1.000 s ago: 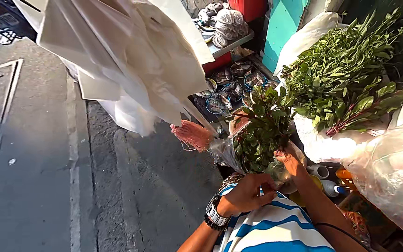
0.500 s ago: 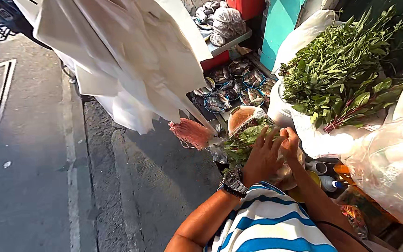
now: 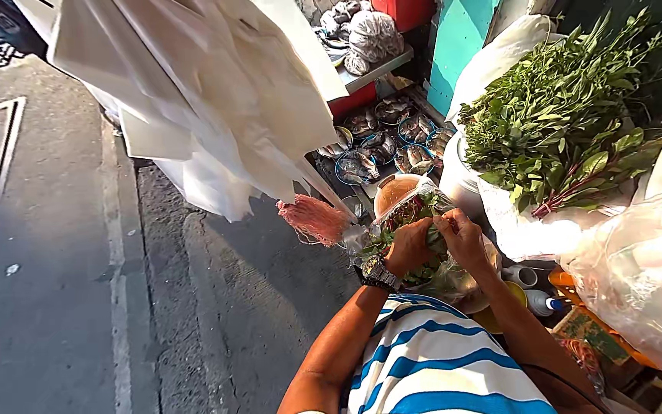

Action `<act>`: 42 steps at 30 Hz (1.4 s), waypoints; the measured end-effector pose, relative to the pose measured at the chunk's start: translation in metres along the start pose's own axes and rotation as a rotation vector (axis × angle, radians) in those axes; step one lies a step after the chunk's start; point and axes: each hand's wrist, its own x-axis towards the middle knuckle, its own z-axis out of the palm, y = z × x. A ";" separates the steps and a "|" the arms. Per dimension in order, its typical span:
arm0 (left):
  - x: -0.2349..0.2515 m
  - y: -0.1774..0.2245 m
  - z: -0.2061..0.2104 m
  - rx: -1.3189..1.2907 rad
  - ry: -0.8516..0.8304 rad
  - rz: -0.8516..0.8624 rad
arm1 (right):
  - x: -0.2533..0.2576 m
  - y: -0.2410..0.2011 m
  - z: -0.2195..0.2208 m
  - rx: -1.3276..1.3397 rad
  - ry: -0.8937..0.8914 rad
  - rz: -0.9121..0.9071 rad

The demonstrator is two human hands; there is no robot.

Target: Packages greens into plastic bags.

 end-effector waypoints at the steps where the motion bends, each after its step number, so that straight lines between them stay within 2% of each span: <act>1: 0.000 -0.002 -0.003 -0.025 -0.006 -0.032 | 0.002 -0.006 -0.011 0.147 -0.115 0.121; 4: 0.001 -0.012 -0.011 -0.089 -0.009 -0.096 | 0.007 -0.008 -0.038 0.552 -0.268 0.376; 7: 0.001 -0.017 -0.020 -0.136 -0.010 -0.098 | 0.006 -0.005 -0.053 0.631 -0.224 0.352; 12: 0.006 -0.021 -0.031 -0.228 -0.082 -0.091 | -0.001 -0.012 -0.059 0.238 -0.174 0.034; 16: 0.010 -0.020 -0.042 -0.365 -0.178 -0.068 | 0.003 -0.012 -0.059 -0.093 -0.221 -0.267; 19: 0.013 -0.021 -0.045 -0.369 -0.254 -0.072 | 0.010 -0.028 -0.062 -0.306 -0.261 -0.443; 24: 0.018 -0.017 -0.041 -0.315 -0.369 -0.060 | 0.026 -0.041 -0.057 -0.480 -0.445 -0.553; 28: 0.017 -0.011 -0.043 -0.292 -0.443 0.016 | 0.037 -0.048 -0.058 -0.482 -0.543 -0.523; 33: 0.014 0.001 -0.051 -0.272 -0.448 0.074 | 0.043 -0.039 -0.061 -0.321 -0.631 -0.410; 42: 0.006 0.019 -0.056 -0.282 -0.238 0.271 | 0.039 -0.014 -0.060 0.077 -0.704 -0.276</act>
